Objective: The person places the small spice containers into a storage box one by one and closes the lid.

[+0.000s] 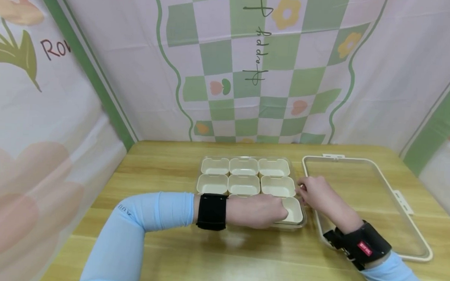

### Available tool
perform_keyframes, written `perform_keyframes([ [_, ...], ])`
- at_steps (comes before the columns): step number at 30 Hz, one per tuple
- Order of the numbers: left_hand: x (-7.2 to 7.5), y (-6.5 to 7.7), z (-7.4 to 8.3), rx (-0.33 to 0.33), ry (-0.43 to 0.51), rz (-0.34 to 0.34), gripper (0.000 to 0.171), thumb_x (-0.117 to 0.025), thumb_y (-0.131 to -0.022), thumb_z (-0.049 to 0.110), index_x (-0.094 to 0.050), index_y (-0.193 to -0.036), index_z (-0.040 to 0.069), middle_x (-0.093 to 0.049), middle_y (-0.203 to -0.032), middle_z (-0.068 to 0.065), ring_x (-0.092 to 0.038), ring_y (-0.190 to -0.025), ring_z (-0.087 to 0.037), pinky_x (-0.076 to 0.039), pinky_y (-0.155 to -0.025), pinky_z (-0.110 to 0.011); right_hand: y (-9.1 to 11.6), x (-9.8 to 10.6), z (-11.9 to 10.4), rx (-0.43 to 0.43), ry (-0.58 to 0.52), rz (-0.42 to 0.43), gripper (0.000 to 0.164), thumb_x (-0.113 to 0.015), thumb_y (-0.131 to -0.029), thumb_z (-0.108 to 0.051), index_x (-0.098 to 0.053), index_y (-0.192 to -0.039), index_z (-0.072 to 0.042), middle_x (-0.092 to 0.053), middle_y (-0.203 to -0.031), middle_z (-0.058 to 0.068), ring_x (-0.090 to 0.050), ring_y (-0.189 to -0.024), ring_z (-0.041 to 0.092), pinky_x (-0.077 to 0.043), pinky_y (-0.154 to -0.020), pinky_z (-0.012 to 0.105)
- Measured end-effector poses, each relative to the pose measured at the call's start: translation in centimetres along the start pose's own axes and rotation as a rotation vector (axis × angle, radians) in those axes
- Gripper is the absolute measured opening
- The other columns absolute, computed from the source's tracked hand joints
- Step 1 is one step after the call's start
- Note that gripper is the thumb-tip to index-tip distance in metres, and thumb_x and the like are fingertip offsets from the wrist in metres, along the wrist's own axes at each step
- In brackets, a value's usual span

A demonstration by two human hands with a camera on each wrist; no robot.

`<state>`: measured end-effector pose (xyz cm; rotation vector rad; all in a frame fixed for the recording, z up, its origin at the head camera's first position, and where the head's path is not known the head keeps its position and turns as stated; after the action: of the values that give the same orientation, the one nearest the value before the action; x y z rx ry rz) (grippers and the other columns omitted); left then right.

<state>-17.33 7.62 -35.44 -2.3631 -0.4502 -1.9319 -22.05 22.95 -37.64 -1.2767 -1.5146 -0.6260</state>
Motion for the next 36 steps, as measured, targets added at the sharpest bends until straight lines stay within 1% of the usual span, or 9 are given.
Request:
perform_keyframes([
  [10, -0.23, 0.02, -0.11, 0.007, -0.014, -0.010, 0.017, -0.054, -0.088, 0.004, -0.062, -0.080, 0.017, -0.060, -0.074, 0.008, -0.053, -0.064, -0.004, -0.041, -0.053, -0.018, -0.08, 0.12, -0.04, -0.003, -0.005, -0.005, 0.014, -0.061, -0.086, -0.003, -0.060, -0.072, -0.005, -0.056, -0.055, -0.003, -0.048, -0.047, 0.005, -0.040, -0.044, 0.022],
  [15, -0.36, -0.04, -0.32, 0.023, 0.012, -0.006, 0.017, -0.054, -0.088, 0.003, -0.062, -0.081, 0.016, -0.057, -0.070, 0.008, -0.049, -0.059, -0.003, -0.038, -0.050, -0.016, -0.07, 0.22, -0.05, -0.007, -0.012, -0.011, 0.014, -0.061, -0.086, -0.004, -0.061, -0.072, -0.005, -0.056, -0.055, -0.003, -0.049, -0.047, 0.006, -0.041, -0.044, 0.022],
  [19, -0.39, 0.00, -0.44, 0.018, 0.045, 0.003, 0.017, -0.054, -0.088, 0.002, -0.061, -0.081, 0.016, -0.055, -0.068, 0.009, -0.047, -0.058, -0.002, -0.036, -0.049, -0.015, -0.05, 0.24, -0.01, -0.014, -0.027, -0.024, 0.013, -0.061, -0.086, -0.004, -0.061, -0.073, -0.004, -0.057, -0.055, -0.002, -0.049, -0.047, 0.005, -0.041, -0.044, 0.022],
  [23, -0.34, 0.06, -0.47, 0.004, 0.075, 0.026, 0.018, -0.054, -0.088, 0.001, -0.064, -0.084, 0.015, -0.058, -0.071, 0.009, -0.049, -0.061, -0.001, -0.038, -0.052, -0.014, 0.00, 0.25, 0.00, -0.015, -0.028, -0.025, 0.013, -0.061, -0.086, -0.003, -0.061, -0.073, -0.004, -0.057, -0.055, -0.002, -0.049, -0.047, 0.005, -0.041, -0.043, 0.021],
  [26, -0.36, 0.05, -0.44, -0.003, 0.072, 0.037, 0.018, -0.054, -0.089, 0.001, -0.065, -0.086, 0.015, -0.061, -0.074, 0.008, -0.051, -0.063, -0.001, -0.039, -0.054, -0.013, 0.04, 0.21, -0.02, -0.017, -0.023, -0.027, 0.013, -0.061, -0.086, -0.004, -0.061, -0.073, -0.004, -0.056, -0.055, -0.003, -0.049, -0.047, 0.005, -0.041, -0.043, 0.021],
  [32, -0.50, 0.09, -0.40, -0.009, 0.055, 0.033, 0.017, -0.053, -0.089, 0.002, -0.065, -0.087, 0.016, -0.061, -0.074, 0.009, -0.051, -0.063, -0.001, -0.039, -0.054, -0.014, 0.03, 0.14, -0.07, -0.013, -0.017, -0.019, 0.012, -0.061, -0.086, -0.004, -0.062, -0.073, -0.004, -0.056, -0.055, -0.003, -0.049, -0.047, 0.005, -0.041, -0.044, 0.021],
  [36, -0.54, 0.13, -0.46, -0.012, 0.068, 0.017, 0.017, -0.053, -0.090, 0.003, -0.064, -0.089, 0.016, -0.063, -0.077, 0.008, -0.054, -0.066, -0.001, -0.040, -0.055, -0.014, 0.09, 0.13, -0.14, -0.006, -0.008, -0.011, 0.014, -0.062, -0.085, -0.004, -0.061, -0.072, -0.005, -0.056, -0.054, -0.004, -0.049, -0.046, 0.005, -0.041, -0.044, 0.022],
])
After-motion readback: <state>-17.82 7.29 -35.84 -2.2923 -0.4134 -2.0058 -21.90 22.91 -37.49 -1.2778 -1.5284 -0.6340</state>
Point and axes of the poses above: each hand's wrist, its own y-axis away from the middle knuckle, its own x-axis out of the back of the hand, z = x × y, the point moved 4 cm from there along -y, towards the middle knuckle
